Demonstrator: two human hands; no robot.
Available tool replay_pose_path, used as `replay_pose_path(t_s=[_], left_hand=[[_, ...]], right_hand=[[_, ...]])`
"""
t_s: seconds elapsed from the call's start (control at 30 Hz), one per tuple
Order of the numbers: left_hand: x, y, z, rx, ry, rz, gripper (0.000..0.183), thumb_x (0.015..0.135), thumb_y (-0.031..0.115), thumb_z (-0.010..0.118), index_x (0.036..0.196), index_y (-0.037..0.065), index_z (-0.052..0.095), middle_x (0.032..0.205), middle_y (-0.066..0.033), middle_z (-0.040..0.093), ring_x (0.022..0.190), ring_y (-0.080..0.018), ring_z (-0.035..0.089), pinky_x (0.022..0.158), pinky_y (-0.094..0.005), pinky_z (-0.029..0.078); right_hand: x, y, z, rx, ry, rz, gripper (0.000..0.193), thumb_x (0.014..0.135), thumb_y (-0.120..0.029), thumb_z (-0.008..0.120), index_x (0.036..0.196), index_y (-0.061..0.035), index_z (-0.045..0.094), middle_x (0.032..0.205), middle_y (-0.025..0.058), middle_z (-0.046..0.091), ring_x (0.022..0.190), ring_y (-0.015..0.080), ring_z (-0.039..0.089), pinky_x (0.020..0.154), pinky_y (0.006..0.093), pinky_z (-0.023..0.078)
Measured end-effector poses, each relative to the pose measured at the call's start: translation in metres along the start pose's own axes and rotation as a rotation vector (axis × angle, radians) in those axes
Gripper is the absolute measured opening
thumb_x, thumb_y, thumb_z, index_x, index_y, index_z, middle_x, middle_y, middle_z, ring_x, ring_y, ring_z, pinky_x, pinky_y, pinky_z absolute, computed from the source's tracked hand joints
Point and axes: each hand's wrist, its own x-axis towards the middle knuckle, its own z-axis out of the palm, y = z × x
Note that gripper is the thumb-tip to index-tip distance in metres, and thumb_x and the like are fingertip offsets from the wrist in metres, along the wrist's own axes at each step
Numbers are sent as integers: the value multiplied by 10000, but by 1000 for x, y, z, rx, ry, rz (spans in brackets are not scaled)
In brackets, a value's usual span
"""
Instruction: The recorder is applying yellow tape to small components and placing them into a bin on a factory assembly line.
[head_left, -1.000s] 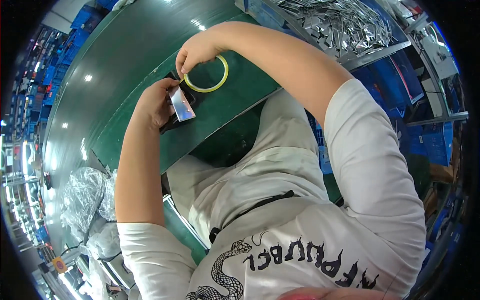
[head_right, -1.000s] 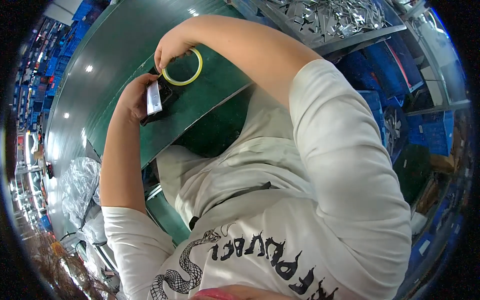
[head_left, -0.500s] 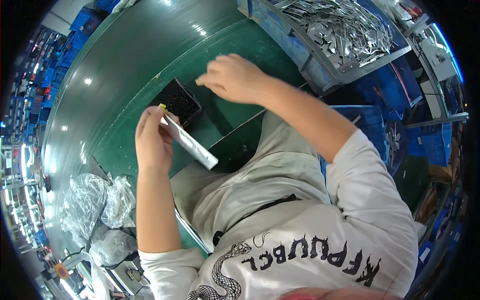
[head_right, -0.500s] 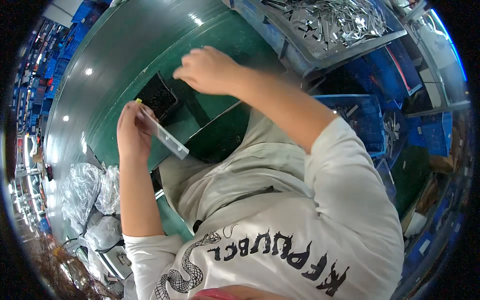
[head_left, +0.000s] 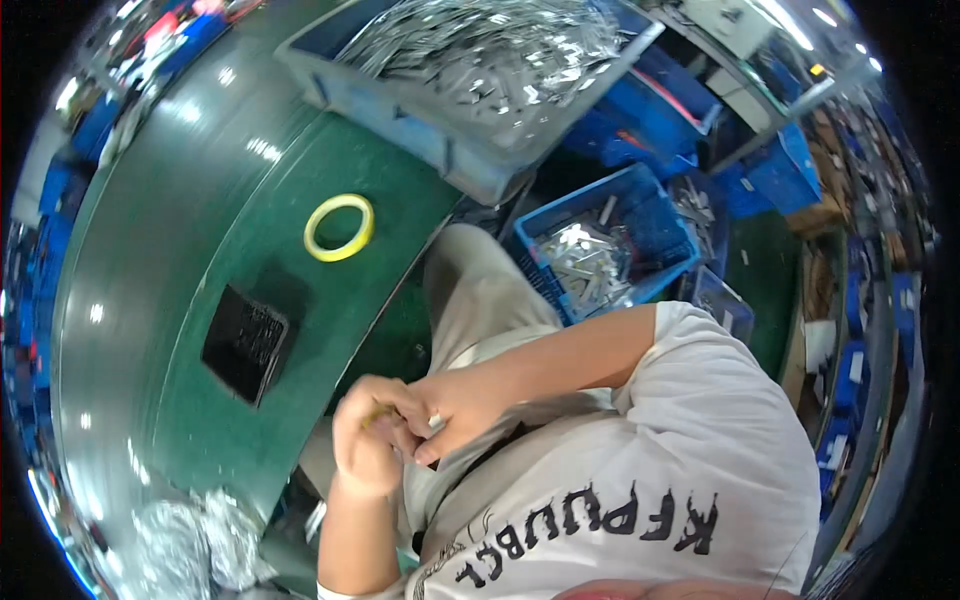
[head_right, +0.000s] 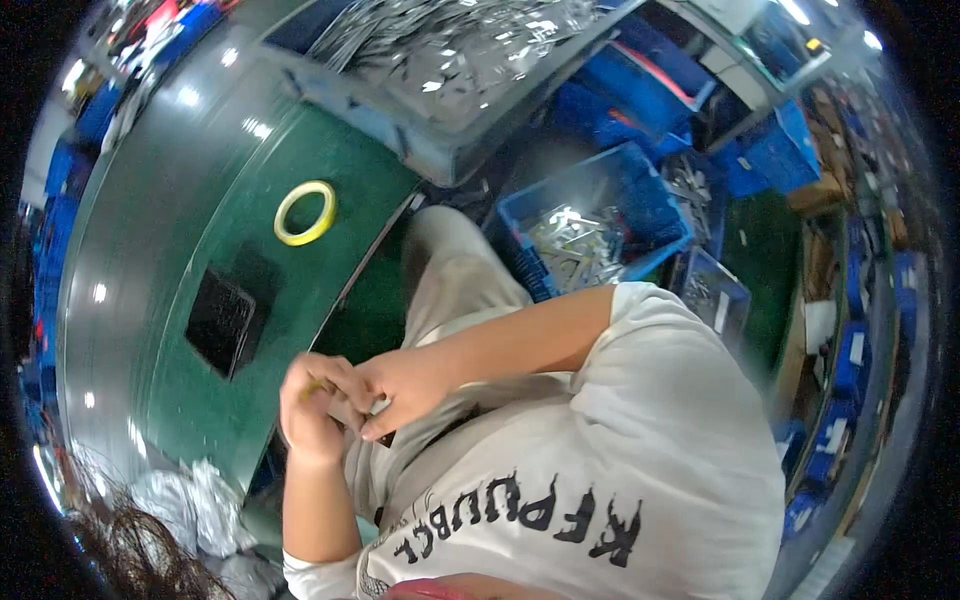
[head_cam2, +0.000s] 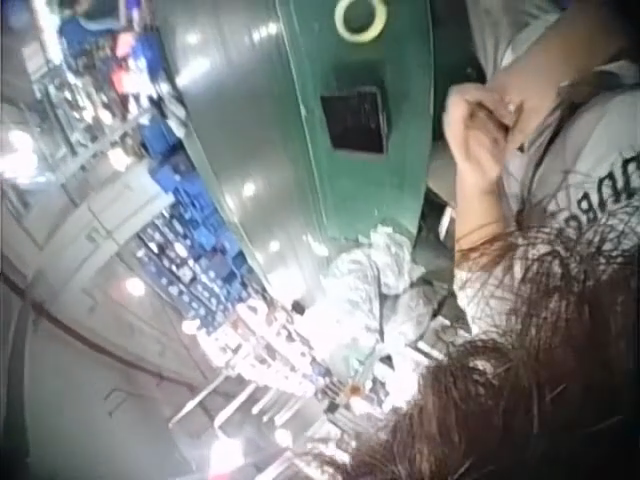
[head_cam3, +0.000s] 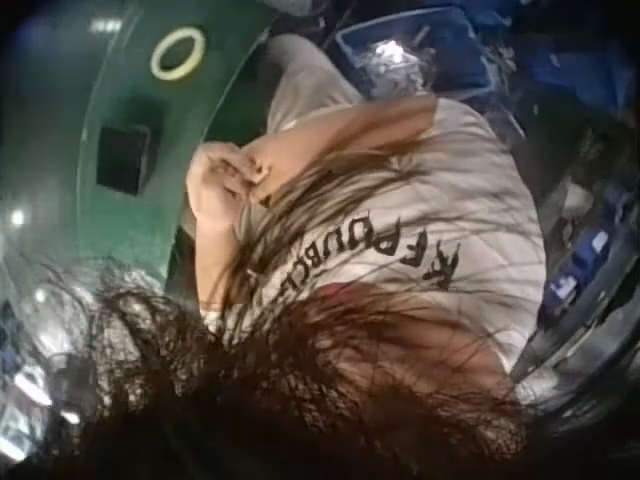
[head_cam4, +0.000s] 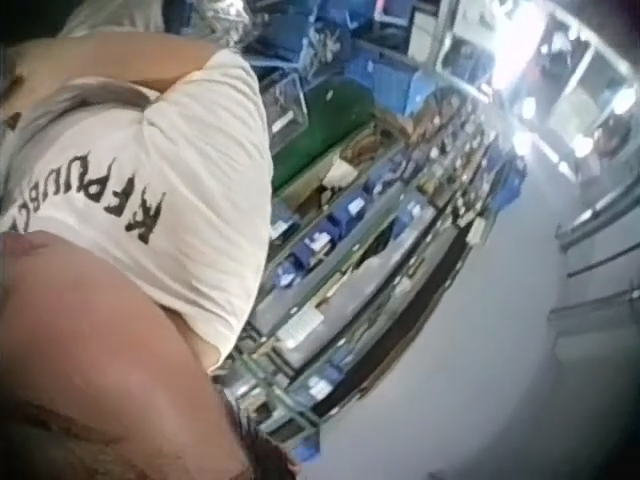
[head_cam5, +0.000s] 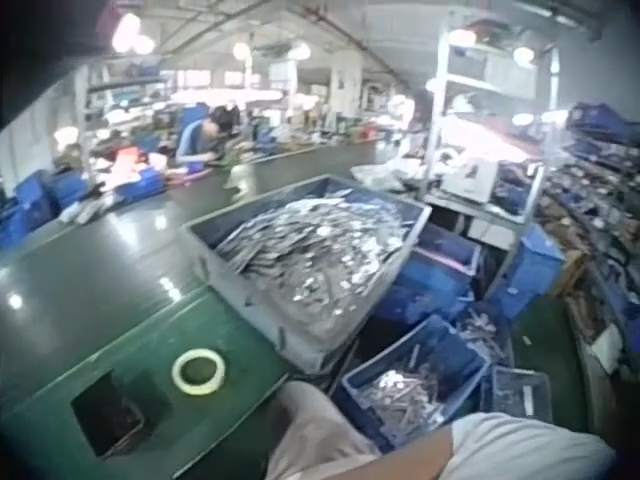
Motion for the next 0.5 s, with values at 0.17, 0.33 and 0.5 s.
replay_pose_path(t_s=[0.17, 0.33, 0.5], left_hand=[[-11, -9, 10, 242, -278, -56, 558, 925, 180, 562, 1367, -76, 337, 1183, -262, 557, 1011, -293, 597, 871, -405, 470], [-24, 16, -2, 744, -292, 117, 995, 670, 184, 805, 1428, -74, 214, 1323, -300, 484, 1192, -425, 470, 1023, -476, 367], [-79, 16, -22, 609, 110, -130, 931, 720, 40, 672, 1496, 13, 159, 1310, -207, 490, 1191, -305, 492, 979, -428, 405]], right_hand=[[-29, -14, 0, 88, 175, -8, 161, 869, -102, 675, 1009, -33, 638, 904, 51, 611, 876, 200, 613, 731, 359, 504], [-141, -11, -50, -1012, 301, 218, 195, 835, -193, 683, 1002, -94, 705, 1001, 92, 645, 904, 290, 614, 782, 411, 495], [-223, -40, -70, -1450, 411, 429, 329, 756, -293, 740, 1042, -135, 696, 968, 48, 615, 918, 273, 608, 807, 384, 487]])
